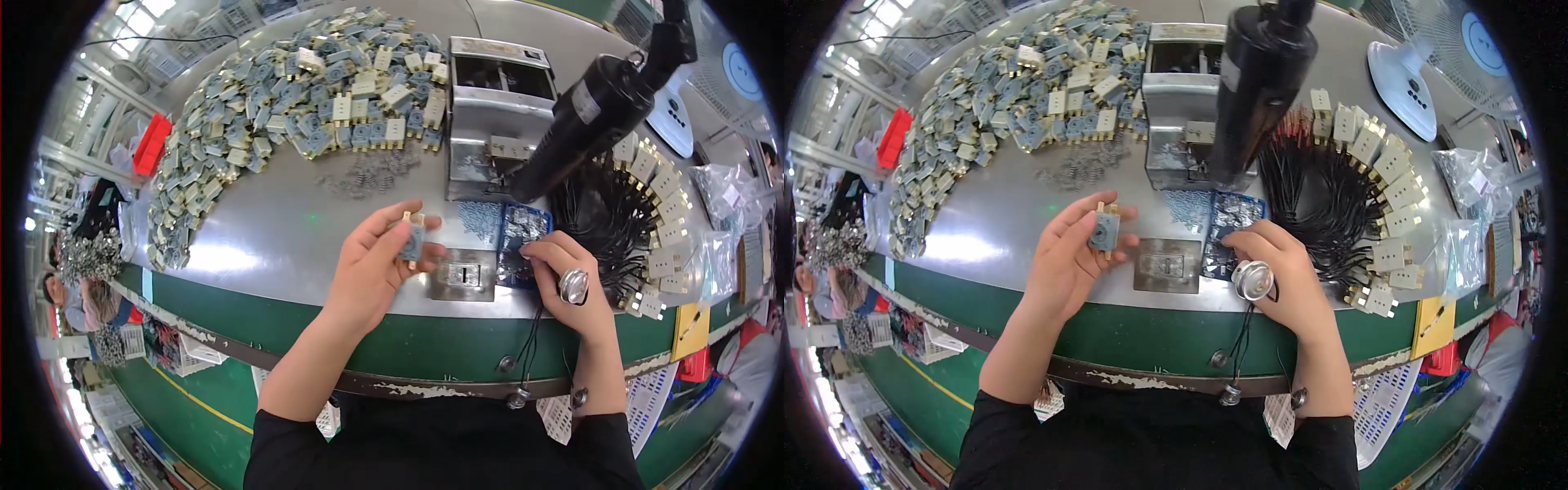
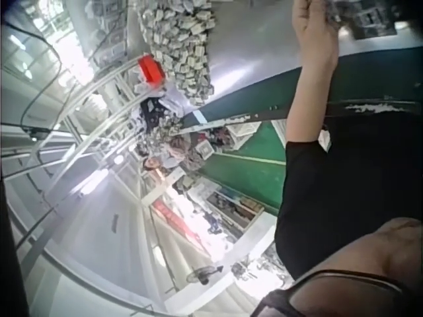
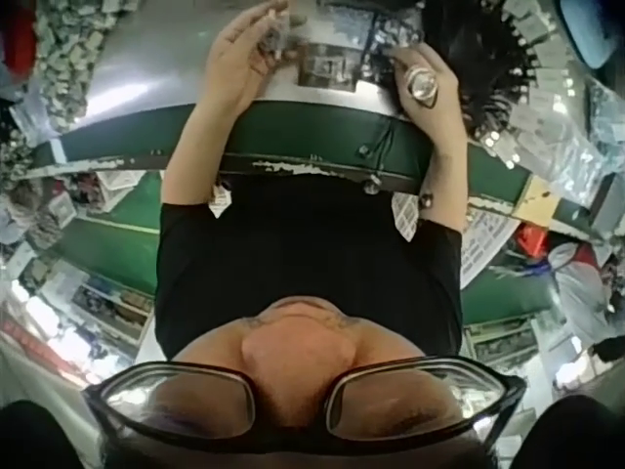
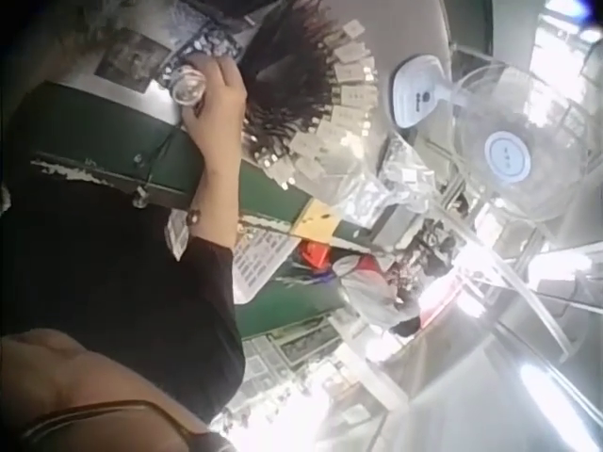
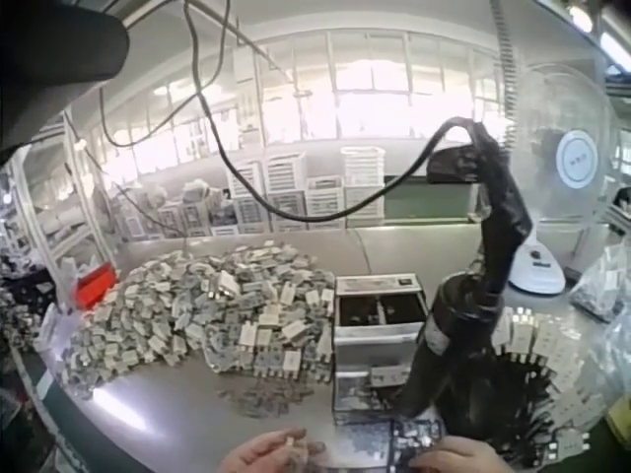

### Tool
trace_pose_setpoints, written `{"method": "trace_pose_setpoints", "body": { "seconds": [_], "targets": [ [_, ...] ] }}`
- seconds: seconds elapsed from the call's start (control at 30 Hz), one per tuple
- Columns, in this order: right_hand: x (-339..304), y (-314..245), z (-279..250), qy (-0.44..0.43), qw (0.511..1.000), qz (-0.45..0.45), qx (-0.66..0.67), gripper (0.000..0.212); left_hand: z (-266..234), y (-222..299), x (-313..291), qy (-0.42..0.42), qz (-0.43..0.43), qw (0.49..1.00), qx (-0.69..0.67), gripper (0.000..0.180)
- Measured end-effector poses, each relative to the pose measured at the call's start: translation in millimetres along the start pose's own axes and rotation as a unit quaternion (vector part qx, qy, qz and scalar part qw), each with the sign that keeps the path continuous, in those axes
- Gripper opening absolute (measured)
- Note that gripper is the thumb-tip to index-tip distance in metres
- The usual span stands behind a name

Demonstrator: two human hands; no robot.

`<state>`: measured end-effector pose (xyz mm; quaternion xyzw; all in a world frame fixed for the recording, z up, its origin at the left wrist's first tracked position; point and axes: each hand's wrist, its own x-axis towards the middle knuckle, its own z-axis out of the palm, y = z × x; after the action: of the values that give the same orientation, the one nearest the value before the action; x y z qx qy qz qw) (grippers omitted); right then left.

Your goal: Assembling and wiring small electronic components using an electric screwdriver at a factory workstation.

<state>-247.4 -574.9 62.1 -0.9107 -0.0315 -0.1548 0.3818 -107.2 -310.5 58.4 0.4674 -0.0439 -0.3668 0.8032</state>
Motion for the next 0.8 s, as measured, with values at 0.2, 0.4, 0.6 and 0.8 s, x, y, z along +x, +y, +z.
{"method": "trace_pose_setpoints", "body": {
  "seconds": [0.2, 0.4, 0.6, 0.8],
  "targets": [
    [-3.0, 2.4, -6.1, 0.013, 1.0, -0.009, -0.003, 0.027, 27.1, -7.5, 3.2, -0.061, 0.119, 0.894, 0.428, 0.06],
    [-2.6, 1.9, -8.0, 0.012, 1.0, -0.02, -0.018, 0.027, 31.6, -11.7, 1.1, -0.112, 0.128, 0.859, 0.483, 0.049],
    [-1.2, 2.7, -4.8, 0.008, 0.999, -0.025, -0.027, 0.026, 27.8, -27.8, 17.9, -0.12, 0.354, 0.719, 0.585, 0.044],
    [-0.6, 0.0, -5.2, 0.011, 1.0, -0.013, -0.01, 0.025, 6.5, -35.0, 20.5, -0.119, 0.378, 0.725, 0.563, 0.043]
  ]
}}
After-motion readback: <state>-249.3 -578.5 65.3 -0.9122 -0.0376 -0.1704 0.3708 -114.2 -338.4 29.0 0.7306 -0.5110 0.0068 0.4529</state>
